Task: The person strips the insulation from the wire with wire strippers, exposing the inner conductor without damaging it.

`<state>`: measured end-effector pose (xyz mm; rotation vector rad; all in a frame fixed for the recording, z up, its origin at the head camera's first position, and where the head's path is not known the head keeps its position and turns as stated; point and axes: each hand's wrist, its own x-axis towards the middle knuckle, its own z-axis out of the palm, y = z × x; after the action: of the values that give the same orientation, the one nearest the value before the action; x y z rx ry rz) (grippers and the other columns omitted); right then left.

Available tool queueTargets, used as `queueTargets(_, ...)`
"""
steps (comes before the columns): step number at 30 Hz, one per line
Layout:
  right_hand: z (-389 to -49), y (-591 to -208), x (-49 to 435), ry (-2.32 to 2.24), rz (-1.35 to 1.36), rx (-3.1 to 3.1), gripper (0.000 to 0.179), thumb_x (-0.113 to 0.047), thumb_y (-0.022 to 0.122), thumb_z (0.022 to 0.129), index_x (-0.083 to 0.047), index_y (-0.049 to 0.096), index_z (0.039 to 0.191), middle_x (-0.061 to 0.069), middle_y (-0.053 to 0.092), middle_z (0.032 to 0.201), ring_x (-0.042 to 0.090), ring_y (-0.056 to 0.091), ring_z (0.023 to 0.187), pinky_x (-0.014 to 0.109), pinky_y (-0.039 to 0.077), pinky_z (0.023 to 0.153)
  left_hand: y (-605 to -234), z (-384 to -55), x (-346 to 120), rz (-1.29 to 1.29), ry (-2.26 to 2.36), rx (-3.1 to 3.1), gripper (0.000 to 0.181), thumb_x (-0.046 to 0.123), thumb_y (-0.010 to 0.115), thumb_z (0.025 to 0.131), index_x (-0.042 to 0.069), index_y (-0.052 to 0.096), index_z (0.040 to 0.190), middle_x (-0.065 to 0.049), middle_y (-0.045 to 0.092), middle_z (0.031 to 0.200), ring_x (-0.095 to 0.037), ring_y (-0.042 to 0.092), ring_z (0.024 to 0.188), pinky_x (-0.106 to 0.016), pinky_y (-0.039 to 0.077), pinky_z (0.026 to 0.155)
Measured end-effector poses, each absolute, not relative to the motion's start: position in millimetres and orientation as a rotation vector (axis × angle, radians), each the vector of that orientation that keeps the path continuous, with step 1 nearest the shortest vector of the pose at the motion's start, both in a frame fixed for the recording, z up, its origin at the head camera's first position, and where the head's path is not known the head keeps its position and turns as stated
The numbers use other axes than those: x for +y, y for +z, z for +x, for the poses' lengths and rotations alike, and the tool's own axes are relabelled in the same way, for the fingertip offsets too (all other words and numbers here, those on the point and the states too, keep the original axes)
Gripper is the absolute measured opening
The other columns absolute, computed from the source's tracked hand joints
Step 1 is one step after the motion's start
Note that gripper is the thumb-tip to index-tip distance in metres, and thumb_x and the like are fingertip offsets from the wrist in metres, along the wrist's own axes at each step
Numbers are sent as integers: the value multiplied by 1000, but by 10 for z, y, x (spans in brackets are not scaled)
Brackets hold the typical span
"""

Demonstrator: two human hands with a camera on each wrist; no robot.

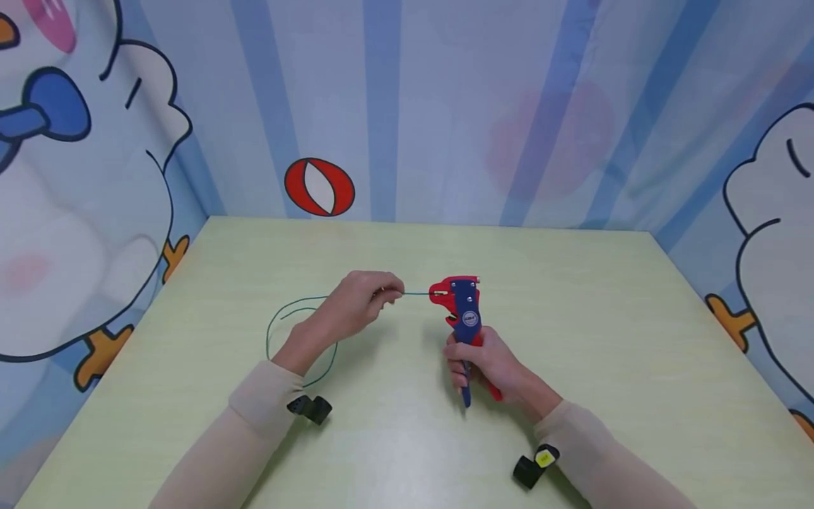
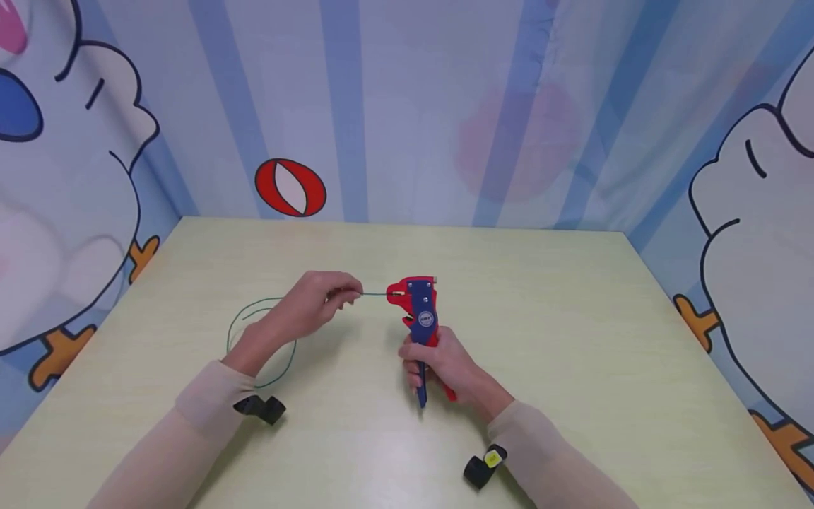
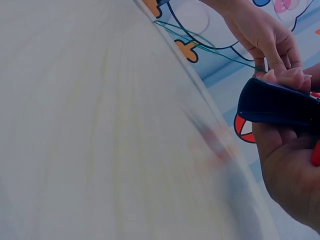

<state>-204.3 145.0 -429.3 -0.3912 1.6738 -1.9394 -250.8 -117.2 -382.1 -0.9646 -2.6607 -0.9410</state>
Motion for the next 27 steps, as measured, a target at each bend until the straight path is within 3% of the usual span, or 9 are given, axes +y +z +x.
queueTargets(7, -2050, -4309, 1468, -1941, -479, 1648, 3, -4, 50, 100, -5, 49, 96, 4, 55, 71, 18, 58, 60, 33, 56, 64, -3815, -2502, -1178, -990, -907, -2640, 12, 1, 66, 95, 5, 71, 106, -7, 67, 86, -16, 58, 77, -29, 55, 78)
queueTargets(16, -2049, -4300, 1478, -1947, -542, 1635, 6, -7, 56, 98, -5, 51, 97, 3, 56, 72, 17, 59, 62, 33, 56, 65, -3789, -2490, -1170, -997, -857, -2634, 12, 1, 65, 96, 5, 71, 105, 0, 64, 84, -15, 57, 75, -27, 55, 77)
queueTargets(27, -1985, -4292, 1413, -2010, -410, 1574, 15, -14, 61, 99, -5, 49, 96, 2, 48, 70, 15, 50, 56, 29, 51, 58, -3795, -2492, -1155, -980, -866, -2663, 13, 4, 68, 95, 6, 71, 107, 0, 65, 86, -15, 58, 77, -26, 54, 78)
